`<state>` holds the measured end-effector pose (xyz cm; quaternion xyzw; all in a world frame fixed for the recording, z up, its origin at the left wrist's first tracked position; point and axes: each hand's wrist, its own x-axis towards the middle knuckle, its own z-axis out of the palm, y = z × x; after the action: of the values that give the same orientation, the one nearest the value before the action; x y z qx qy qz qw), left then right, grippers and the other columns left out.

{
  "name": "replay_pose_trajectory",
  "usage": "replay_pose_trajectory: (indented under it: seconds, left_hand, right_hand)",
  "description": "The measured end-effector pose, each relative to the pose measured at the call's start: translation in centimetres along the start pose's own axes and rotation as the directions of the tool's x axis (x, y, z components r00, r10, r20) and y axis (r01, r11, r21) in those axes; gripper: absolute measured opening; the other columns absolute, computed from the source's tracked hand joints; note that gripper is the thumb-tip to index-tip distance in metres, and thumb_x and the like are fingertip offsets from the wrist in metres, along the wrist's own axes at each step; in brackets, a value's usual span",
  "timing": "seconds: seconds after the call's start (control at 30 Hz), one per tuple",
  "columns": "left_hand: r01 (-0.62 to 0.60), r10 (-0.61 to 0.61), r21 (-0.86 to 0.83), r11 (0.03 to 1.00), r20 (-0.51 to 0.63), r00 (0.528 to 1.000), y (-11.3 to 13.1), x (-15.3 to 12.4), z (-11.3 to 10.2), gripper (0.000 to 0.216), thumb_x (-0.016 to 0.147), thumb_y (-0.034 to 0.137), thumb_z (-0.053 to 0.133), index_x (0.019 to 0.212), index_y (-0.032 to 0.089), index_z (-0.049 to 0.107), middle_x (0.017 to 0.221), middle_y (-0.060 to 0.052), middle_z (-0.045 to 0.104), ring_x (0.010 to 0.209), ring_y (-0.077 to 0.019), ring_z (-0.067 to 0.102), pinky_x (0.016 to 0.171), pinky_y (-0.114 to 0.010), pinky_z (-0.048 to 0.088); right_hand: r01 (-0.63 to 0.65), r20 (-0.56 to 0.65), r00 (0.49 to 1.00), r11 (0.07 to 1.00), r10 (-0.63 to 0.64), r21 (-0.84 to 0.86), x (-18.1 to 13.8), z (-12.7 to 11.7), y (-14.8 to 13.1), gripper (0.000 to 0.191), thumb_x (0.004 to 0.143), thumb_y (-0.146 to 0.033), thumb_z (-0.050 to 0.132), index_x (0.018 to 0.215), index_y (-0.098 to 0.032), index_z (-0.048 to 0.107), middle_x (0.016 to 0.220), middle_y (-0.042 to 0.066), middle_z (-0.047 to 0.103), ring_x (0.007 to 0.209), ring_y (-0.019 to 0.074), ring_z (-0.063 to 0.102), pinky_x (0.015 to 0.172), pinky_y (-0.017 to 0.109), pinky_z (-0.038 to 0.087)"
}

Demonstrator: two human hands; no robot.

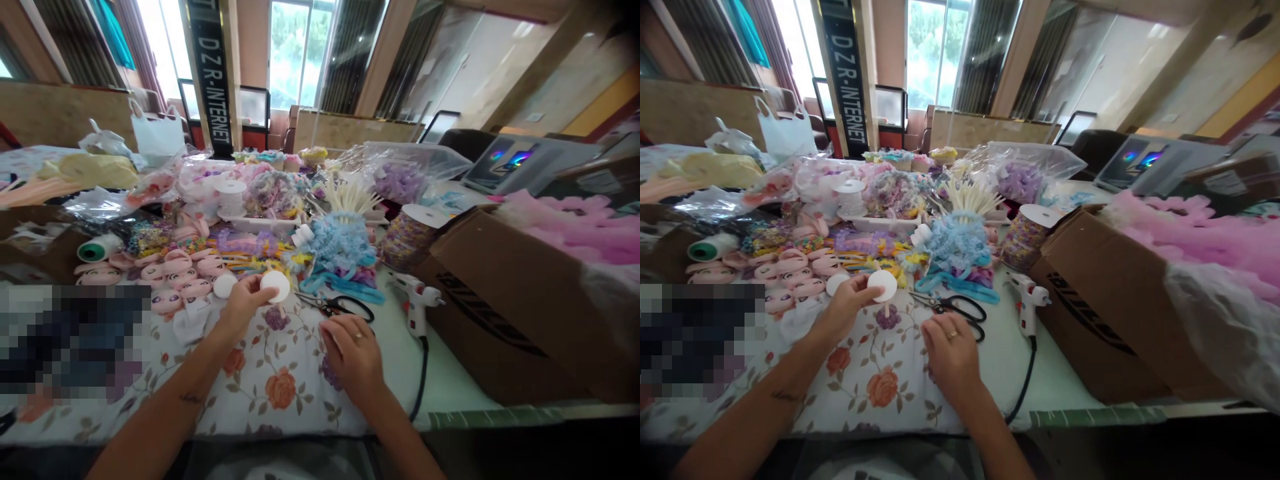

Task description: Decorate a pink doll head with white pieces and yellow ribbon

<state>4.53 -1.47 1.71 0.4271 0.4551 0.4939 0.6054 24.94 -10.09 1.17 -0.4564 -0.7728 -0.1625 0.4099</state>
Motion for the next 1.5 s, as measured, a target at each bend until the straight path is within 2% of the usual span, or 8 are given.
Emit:
replay_pose_trajectory:
  seconds: [0.1, 0.23, 0.4, 0.6, 1.0, 1.3, 1.5]
  left_hand:
    - [-0.015, 0.015, 0.011, 1.0, -0.006, 1.0, 0.1, -0.2, 0.1, 0.037, 0.057, 0.027, 0.077, 0.088, 0.011, 0.065, 0.082, -0.004, 0.069, 0.072, -0.0141, 0.061, 0.064, -0.023, 0.049]
    - [-0.021, 0.021, -0.001, 1.0, 0.015, 1.0, 0.0, -0.1, 0.1, 0.036, 0.059, 0.027, 0.076, 0.089, 0.012, 0.065, 0.082, -0.003, 0.068, 0.073, -0.0138, 0.061, 0.064, -0.023, 0.049]
    - [0.041, -0.038, -0.059, 0.997, 0.045, 0.998, -0.3, 0.0, 0.2, 0.035, 0.059, 0.026, 0.075, 0.09, 0.012, 0.066, 0.083, -0.004, 0.069, 0.071, -0.0132, 0.061, 0.064, -0.023, 0.049]
    - [0.084, -0.078, -0.096, 0.992, 0.058, 0.995, -0.2, -0.1, 0.4, 0.035, 0.058, 0.024, 0.075, 0.09, 0.01, 0.067, 0.084, -0.006, 0.069, 0.071, -0.0135, 0.062, 0.064, -0.023, 0.05]
    - [0.103, -0.096, -0.102, 0.989, 0.067, 0.993, -0.2, -0.3, 0.6, 0.034, 0.056, 0.025, 0.076, 0.087, 0.011, 0.069, 0.084, -0.005, 0.069, 0.07, -0.0134, 0.062, 0.062, -0.022, 0.049]
    - [0.113, -0.108, -0.093, 0.989, 0.062, 0.992, -0.1, -0.4, 0.8, 0.033, 0.056, 0.025, 0.076, 0.085, 0.01, 0.068, 0.081, -0.005, 0.068, 0.066, -0.0126, 0.06, 0.058, -0.022, 0.048]
    - [0.118, -0.112, -0.084, 0.989, 0.076, 0.991, -0.4, -0.2, 0.8, 0.033, 0.057, 0.026, 0.076, 0.084, 0.01, 0.066, 0.08, -0.004, 0.067, 0.066, -0.0128, 0.06, 0.059, -0.023, 0.047]
  right_hand:
    - [0.033, 0.031, 0.999, 0.994, -0.037, 0.108, 1.4, 1.9, -2.1, 0.01, 0.083, -0.01, 0.058, 0.088, -0.018, 0.061, 0.082, 0.007, 0.067, 0.081, 0.0197, 0.056, 0.078, 0.035, 0.049]
    - [0.102, -0.01, 0.995, 0.988, -0.101, 0.116, 1.6, 3.2, -2.4, 0.012, 0.081, -0.007, 0.06, 0.089, -0.016, 0.06, 0.079, 0.007, 0.066, 0.077, 0.0195, 0.055, 0.072, 0.034, 0.049]
    - [0.224, -0.06, 0.973, 0.974, -0.222, 0.041, 1.3, 3.6, -2.1, 0.02, 0.079, -0.005, 0.063, 0.096, -0.015, 0.06, 0.082, 0.007, 0.067, 0.082, 0.02, 0.056, 0.073, 0.035, 0.047]
    - [0.299, -0.055, 0.952, 0.954, -0.3, -0.028, 1.6, 3.5, -2.4, 0.016, 0.08, -0.007, 0.064, 0.094, -0.014, 0.062, 0.082, 0.008, 0.068, 0.082, 0.0193, 0.059, 0.073, 0.035, 0.048]
    - [0.298, -0.031, 0.953, 0.952, -0.301, -0.07, 1.3, 3.5, -2.4, 0.02, 0.085, -0.007, 0.056, 0.1, -0.018, 0.062, 0.084, 0.008, 0.069, 0.083, 0.0208, 0.062, 0.073, 0.037, 0.049]
    - [0.309, -0.037, 0.948, 0.944, -0.315, -0.116, 1.5, 3.6, -2.5, 0.018, 0.081, -0.007, 0.061, 0.097, -0.015, 0.061, 0.085, 0.008, 0.069, 0.083, 0.0221, 0.059, 0.073, 0.037, 0.048]
    - [0.265, -0.007, 0.964, 0.959, -0.267, -0.1, 1.2, 4.3, -2.3, 0.017, 0.085, -0.007, 0.053, 0.098, -0.018, 0.058, 0.084, 0.008, 0.066, 0.083, 0.0214, 0.057, 0.074, 0.037, 0.044]
